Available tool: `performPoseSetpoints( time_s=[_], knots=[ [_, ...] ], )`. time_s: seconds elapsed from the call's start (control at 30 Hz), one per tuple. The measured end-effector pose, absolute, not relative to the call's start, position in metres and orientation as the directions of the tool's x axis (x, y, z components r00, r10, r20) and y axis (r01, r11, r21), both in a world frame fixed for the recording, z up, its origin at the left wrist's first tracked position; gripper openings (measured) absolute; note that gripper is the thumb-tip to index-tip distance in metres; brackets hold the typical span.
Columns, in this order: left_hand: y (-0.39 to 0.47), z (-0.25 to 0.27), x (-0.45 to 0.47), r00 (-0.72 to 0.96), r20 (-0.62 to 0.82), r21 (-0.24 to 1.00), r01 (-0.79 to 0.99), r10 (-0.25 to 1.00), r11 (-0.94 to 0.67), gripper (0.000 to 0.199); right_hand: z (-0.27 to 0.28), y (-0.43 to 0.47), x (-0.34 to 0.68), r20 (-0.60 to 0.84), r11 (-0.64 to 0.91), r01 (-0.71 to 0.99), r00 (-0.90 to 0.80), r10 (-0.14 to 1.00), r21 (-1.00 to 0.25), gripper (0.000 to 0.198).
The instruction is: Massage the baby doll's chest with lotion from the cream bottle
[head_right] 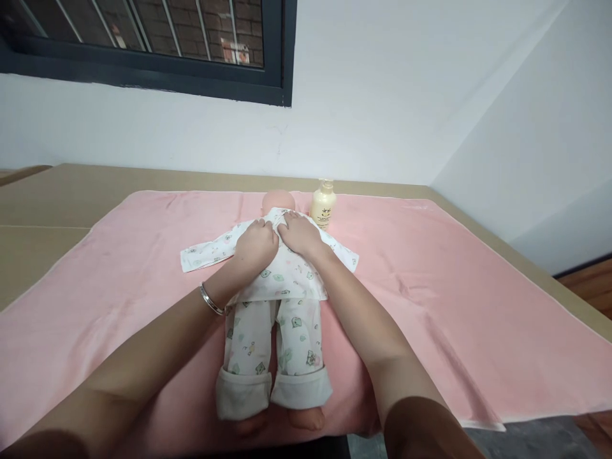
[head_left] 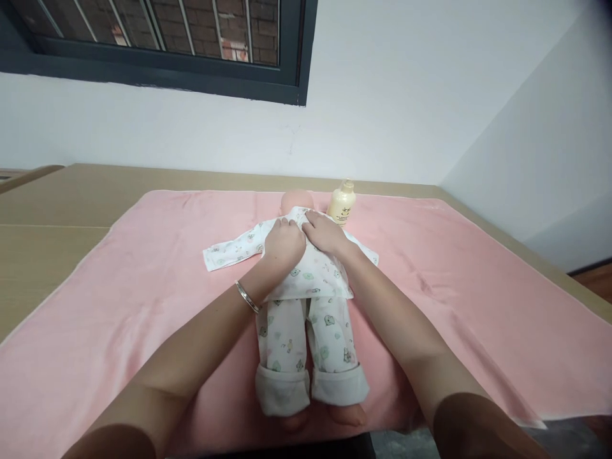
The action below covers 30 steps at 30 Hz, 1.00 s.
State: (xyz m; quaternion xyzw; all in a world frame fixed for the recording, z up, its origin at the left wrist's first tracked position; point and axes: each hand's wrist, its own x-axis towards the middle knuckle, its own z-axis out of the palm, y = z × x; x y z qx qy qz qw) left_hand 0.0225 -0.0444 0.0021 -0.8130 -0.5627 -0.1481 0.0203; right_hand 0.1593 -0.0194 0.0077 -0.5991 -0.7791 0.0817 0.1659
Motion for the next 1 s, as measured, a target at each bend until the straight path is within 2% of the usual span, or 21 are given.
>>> performPoseSetpoints(
  time_s=[0.17,0.27,0.37,0.5,0.6,0.7,0.87,1.0],
  knots=[
    [-0.023,-0.001,0.007,0.228,0.243,0.392,0.866,0.943,-0.310,0.039,0.025,-0.044,0.143,0.107,0.191,0.960,-0.172,0.979,-0.206,0.037],
    [-0.010,-0.004,-0.002,0.259,0.255,0.479,0.803,0.932,-0.354,0.042,0.032,-0.052,0.139,0.101,0.221,0.964,-0.207,0.973,-0.148,0.033],
    [-0.013,-0.003,0.002,0.226,0.246,0.442,0.840,0.943,-0.316,0.044,0.029,-0.045,0.144,0.113,0.222,0.958,-0.204,0.972,-0.181,0.035],
    [-0.032,0.001,0.014,0.203,0.258,0.289,0.917,0.944,-0.276,0.042,0.015,-0.027,0.153,0.144,0.207,0.935,-0.171,0.975,-0.287,0.039],
    [-0.040,0.003,0.018,0.240,0.255,0.224,0.928,0.937,-0.299,0.035,0.009,-0.022,0.153,0.175,0.221,0.934,-0.177,0.968,-0.279,0.041],
    [-0.039,0.005,0.017,0.230,0.222,0.253,0.925,0.948,-0.284,0.034,0.013,-0.030,0.147,0.169,0.212,0.953,-0.177,0.970,-0.217,0.042],
    [-0.027,0.004,0.012,0.212,0.211,0.336,0.901,0.954,-0.275,0.041,0.031,-0.051,0.139,0.065,0.179,0.979,-0.174,0.983,-0.097,0.036],
    [-0.017,-0.003,0.010,0.247,0.231,0.351,0.881,0.941,-0.317,0.043,0.033,-0.050,0.140,0.057,0.189,0.977,-0.185,0.981,-0.099,0.034]
  ],
)
